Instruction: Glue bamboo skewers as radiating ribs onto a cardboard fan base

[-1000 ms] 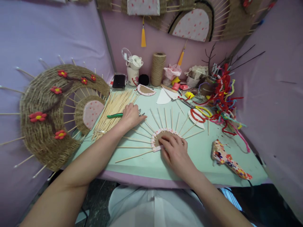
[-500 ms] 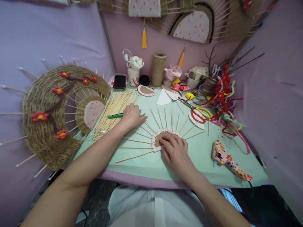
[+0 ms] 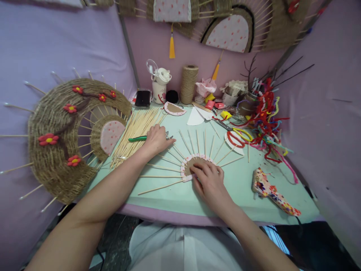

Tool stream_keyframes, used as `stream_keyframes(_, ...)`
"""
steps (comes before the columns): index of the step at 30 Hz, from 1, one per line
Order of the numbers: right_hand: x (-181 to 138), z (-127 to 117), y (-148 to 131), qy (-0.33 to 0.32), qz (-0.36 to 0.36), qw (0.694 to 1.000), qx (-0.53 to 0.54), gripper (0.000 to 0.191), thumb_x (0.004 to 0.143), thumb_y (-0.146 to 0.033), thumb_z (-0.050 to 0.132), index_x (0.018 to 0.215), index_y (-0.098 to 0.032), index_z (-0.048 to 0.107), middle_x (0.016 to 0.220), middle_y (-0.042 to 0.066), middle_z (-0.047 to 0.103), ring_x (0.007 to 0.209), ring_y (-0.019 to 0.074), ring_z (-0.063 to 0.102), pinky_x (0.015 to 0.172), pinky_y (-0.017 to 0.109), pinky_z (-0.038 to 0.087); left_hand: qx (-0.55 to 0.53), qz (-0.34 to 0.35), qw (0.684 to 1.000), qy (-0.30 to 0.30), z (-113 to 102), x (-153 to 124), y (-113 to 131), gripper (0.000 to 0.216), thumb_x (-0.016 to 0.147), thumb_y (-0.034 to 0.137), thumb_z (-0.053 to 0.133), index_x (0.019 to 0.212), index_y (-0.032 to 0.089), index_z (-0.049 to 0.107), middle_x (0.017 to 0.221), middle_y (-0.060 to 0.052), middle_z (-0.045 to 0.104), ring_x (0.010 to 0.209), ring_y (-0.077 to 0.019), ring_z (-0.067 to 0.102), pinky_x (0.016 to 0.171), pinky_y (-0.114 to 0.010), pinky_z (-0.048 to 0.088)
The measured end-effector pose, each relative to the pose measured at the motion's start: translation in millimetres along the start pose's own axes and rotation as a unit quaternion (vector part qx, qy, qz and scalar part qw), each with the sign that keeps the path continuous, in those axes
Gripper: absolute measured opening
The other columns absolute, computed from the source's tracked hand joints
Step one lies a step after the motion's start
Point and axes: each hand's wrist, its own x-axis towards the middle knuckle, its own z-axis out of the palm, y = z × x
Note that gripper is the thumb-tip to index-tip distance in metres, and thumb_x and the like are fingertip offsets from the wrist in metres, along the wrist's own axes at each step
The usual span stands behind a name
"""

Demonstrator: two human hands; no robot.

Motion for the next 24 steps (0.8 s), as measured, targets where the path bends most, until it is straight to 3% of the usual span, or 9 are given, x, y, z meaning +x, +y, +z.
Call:
stream_keyframes(10,-1,3,1,0.011,-0.003,1.0,-0.001,0.025,0.094,-0.019,0.049,0.114,-0.022,0.064,0.121,0.008,0.065,0.116,0.0257,0.05,0.1,0.046,0.028,-0.026,-0.007,0.999,0.018,-6,2,-12,0.064,0.08,0.063,0.057,0.116,0.01,0.062,0.115,-0.019,0.059,0.115,-0.0348,0.052,0.098,-0.043,0.04)
stream_keyframes(18,-1,-2,0,0.009,-0.002,1.0,-0.003,0.025,0.095,-0.021,0.048,0.114,-0.023,0.064,0.123,0.008,0.064,0.118,0.027,0.048,0.099,0.046,0.028,-0.062,-0.029,0.996,0.063,-11,7,-33,0.05,0.089,0.053,0.049,0.115,0.012,0.062,0.112,-0.018,0.061,0.112,-0.0322,0.055,0.097,-0.043,0.041)
stream_keyframes(24,4,-21,9,0.013,-0.009,1.0,-0.024,0.026,0.095,-0.022,0.048,0.116,-0.023,0.062,0.125,0.008,0.063,0.115,0.0275,0.049,0.095,0.046,0.029,-0.071,-0.031,0.994,0.073,-8,8,-37,0.047,0.09,0.05,0.049,0.114,0.013,0.064,0.112,-0.018,0.062,0.111,-0.0329,0.056,0.095,-0.044,0.042)
